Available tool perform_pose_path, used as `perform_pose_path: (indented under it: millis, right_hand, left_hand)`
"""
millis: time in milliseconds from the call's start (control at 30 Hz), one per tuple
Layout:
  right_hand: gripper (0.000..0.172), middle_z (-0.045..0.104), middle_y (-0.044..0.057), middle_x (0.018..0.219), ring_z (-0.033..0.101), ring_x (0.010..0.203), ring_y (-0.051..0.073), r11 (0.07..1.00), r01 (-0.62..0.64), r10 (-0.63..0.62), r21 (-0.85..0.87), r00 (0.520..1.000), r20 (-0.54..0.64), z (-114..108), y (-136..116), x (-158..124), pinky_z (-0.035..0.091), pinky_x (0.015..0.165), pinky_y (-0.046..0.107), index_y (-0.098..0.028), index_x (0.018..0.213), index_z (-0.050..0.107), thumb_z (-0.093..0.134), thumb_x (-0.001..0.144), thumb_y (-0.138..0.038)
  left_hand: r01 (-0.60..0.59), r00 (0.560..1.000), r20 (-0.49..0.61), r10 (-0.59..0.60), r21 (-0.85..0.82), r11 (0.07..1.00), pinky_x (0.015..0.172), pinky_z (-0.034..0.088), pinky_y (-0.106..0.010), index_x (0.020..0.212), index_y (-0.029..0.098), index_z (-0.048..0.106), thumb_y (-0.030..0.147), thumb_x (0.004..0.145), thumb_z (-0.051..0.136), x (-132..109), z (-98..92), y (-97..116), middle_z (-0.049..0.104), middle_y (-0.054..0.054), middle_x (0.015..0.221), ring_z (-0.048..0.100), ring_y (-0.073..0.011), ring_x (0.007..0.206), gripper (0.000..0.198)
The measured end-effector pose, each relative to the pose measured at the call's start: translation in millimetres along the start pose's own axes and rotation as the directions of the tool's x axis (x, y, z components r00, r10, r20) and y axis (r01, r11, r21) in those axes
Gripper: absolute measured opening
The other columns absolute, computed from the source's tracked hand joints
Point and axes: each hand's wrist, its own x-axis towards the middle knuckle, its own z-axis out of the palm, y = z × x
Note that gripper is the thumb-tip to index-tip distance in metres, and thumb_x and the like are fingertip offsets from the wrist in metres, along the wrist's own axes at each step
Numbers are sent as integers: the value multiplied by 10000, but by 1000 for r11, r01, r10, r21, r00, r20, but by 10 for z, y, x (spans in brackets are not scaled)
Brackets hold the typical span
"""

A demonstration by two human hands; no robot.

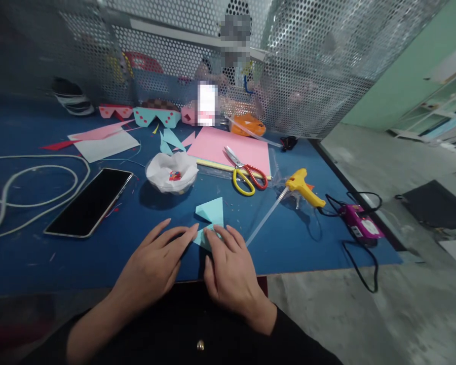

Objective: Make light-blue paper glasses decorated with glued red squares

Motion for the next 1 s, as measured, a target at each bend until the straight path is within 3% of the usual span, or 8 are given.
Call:
perform_pose_path:
  millis: [200, 333, 533, 733, 833, 1000]
  right_hand:
    - [436, 721, 172, 1205, 621, 1177, 293, 986, 125, -126, -115, 992, -7, 5, -101, 54, 470, 1060, 486, -10, 1287, 561, 468, 877, -122]
    - [446, 724, 232, 1163, 659, 1094, 321, 974, 153, -156, -167, 988, -5, 47, -163, 76, 490, 1037, 509, 45, 1224, 593, 452, 857, -164]
    - [499, 684, 300, 1211, 642, 1133, 361, 962, 165, -166, -215, 986, 13, 95, -229, 34, 483, 1040, 534, 116, 1227, 572, 440, 850, -183]
    - [459, 699, 173, 1243, 615, 1175, 279, 1000, 1, -1, 2, 1000, 18, -36, -123, 50, 415, 1105, 504, 3, 1302, 554, 435, 899, -183]
    - [464, 680, 157, 1284, 577, 1226, 277, 999, -50, 50, -11, 999, 11, -39, -75, 71, 393, 1115, 482, -7, 1347, 522, 436, 923, -174]
    - [456, 662, 150, 1331, 556, 1257, 308, 994, -3, 10, -107, 998, 64, 33, -80, 84, 348, 1131, 488, -5, 1344, 535, 459, 923, -163]
  left_hand:
    - [-11, 1000, 8, 11, 18, 1000, 1120, 363, -503, 1436, 19, 446, 27, 920, 421, 9, 16, -7, 689, -112, 1294, 611, -265, 1136, 517]
    - [-3, 1000, 6, 3, 16, 1000, 1124, 362, -508, 1440, 42, 450, 43, 937, 426, 15, 13, -3, 697, -108, 1284, 622, -264, 1128, 503]
    - [-9, 1000, -3, 9, 19, 1000, 1113, 380, -517, 1430, 68, 475, 41, 926, 456, 2, 4, 5, 697, -106, 1293, 638, -268, 1116, 505]
    - [-26, 1000, 9, 25, 44, 999, 1125, 360, -509, 1451, 48, 445, 38, 926, 434, 13, -5, 14, 703, -101, 1275, 622, -267, 1128, 525]
    - [-61, 998, 13, 60, 61, 996, 1117, 376, -495, 1429, 41, 478, 61, 940, 414, 23, -9, 27, 701, -117, 1271, 618, -268, 1143, 494]
    - [-85, 996, 33, 83, 73, 994, 1134, 354, -493, 1308, 60, 607, 83, 948, 389, 25, -9, 28, 709, -117, 1255, 606, -282, 1171, 422]
